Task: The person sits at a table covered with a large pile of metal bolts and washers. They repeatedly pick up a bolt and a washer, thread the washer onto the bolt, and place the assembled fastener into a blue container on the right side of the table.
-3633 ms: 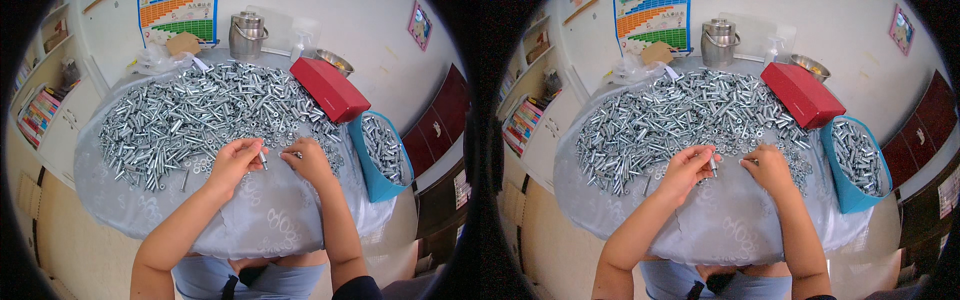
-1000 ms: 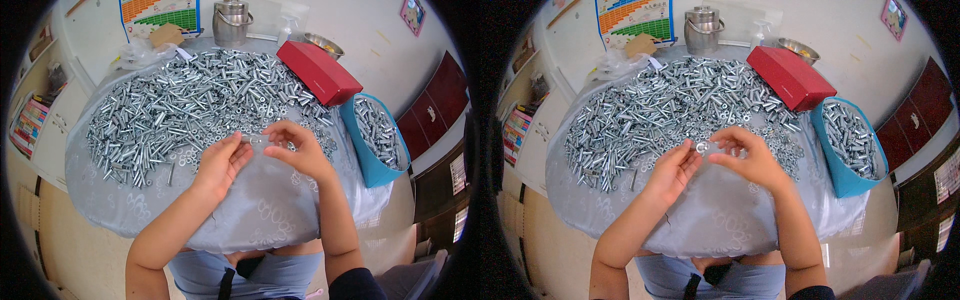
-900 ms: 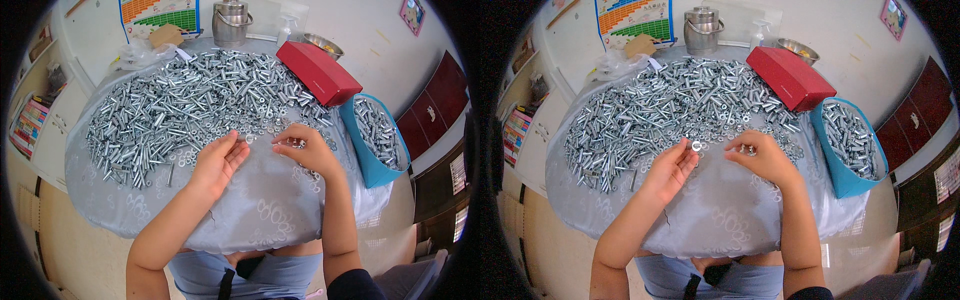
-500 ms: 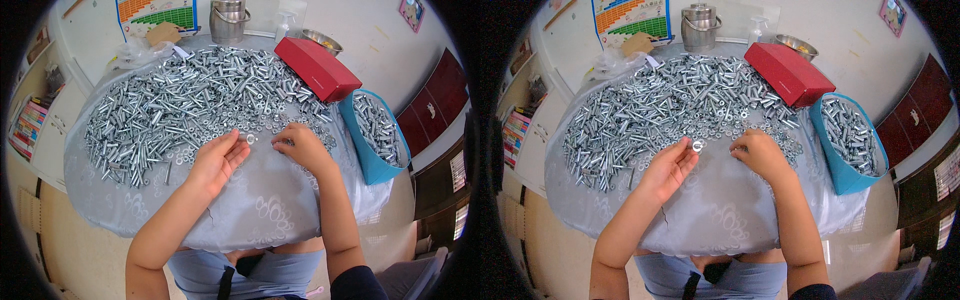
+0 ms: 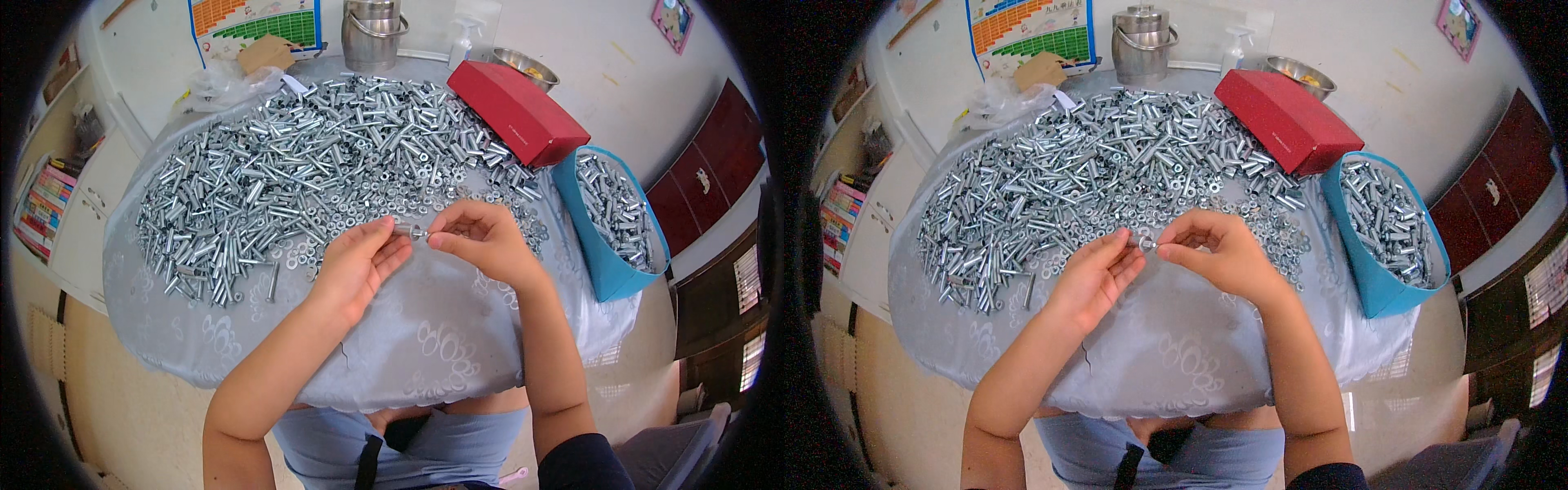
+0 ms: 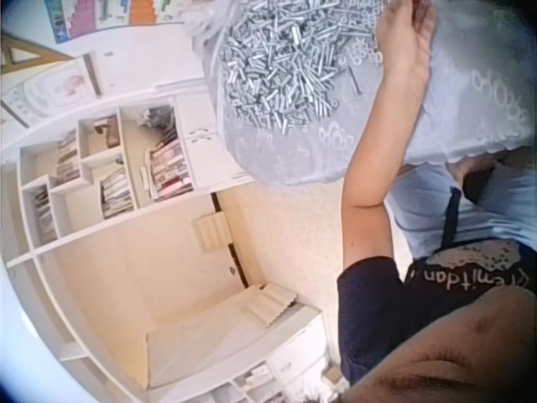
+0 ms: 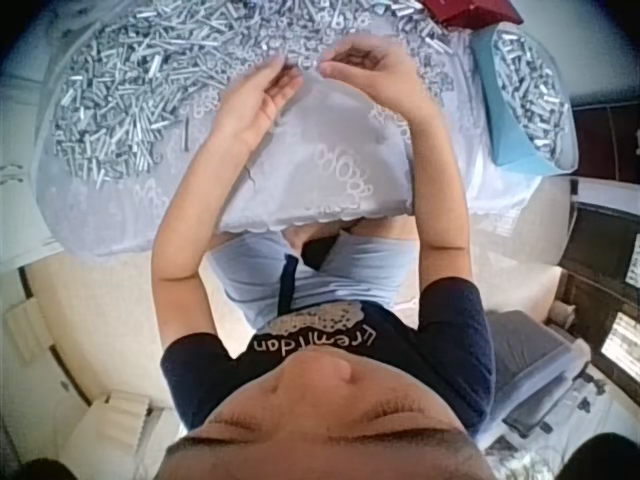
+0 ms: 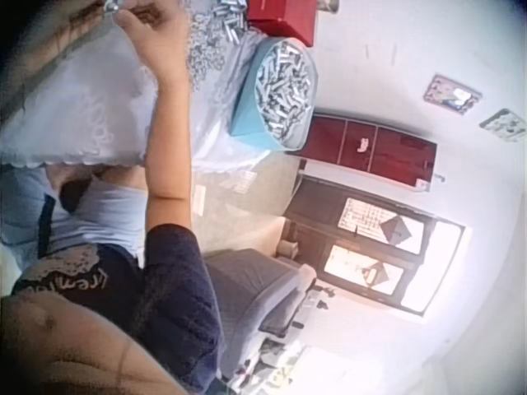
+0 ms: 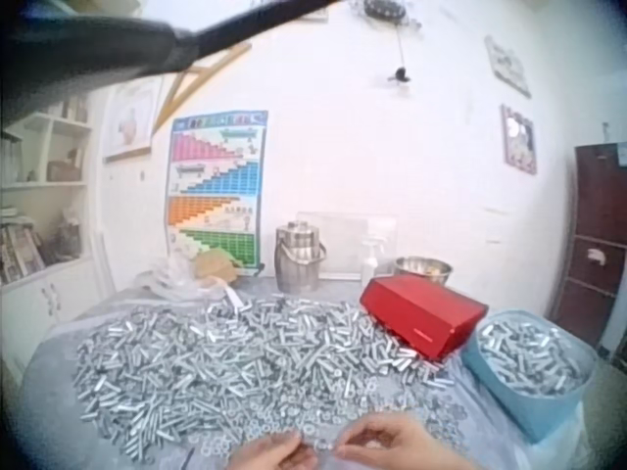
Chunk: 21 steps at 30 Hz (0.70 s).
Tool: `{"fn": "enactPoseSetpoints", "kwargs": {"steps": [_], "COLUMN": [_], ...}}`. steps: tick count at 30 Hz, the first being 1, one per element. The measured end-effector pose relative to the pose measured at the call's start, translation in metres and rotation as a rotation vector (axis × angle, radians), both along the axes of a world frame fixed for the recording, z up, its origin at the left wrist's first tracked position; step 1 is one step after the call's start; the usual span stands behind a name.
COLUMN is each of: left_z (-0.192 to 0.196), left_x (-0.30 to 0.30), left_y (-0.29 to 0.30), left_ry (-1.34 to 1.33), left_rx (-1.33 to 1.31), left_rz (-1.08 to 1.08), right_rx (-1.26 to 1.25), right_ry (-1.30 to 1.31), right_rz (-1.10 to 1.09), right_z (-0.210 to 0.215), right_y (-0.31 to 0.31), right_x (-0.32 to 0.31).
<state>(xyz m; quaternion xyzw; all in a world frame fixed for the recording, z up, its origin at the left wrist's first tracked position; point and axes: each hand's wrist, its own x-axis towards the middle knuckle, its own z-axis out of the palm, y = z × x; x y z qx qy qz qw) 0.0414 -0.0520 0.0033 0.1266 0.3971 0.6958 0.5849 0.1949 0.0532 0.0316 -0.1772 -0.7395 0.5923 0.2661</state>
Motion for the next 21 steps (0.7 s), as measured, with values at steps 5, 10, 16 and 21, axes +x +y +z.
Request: {"fn": "enactPoseSetpoints", "kwargs": {"steps": [5, 10, 16, 21], "left_z": [0.0060, 0.0050, 0.0035, 0.0031], "left_x": [0.0030, 0.0034, 0.0034, 0.0021], "left_y": [0.0003, 0.0002, 0.0012, 0.0010], "left_ry": [0.068, 0.090, 0.090, 0.073], "left_rx": [-0.029, -0.033, -0.049, -0.053], "left_rz": [0.019, 0.017, 0.017, 0.008], "right_rx": [0.007, 0.021, 0.076, 0.203], "right_ry": [0.017, 0.000, 0.054, -0.002], "right_rz": [-0.009, -0.012, -0.047, -0.040], "right_z": [0.0011, 0.0017, -0.0017, -0.0031], "right_y": [-0.0039, -0.0049, -0.0076, -0.0064], "right_x": [-0.0009, -0.0011, -0.0054, -0.0042]}}
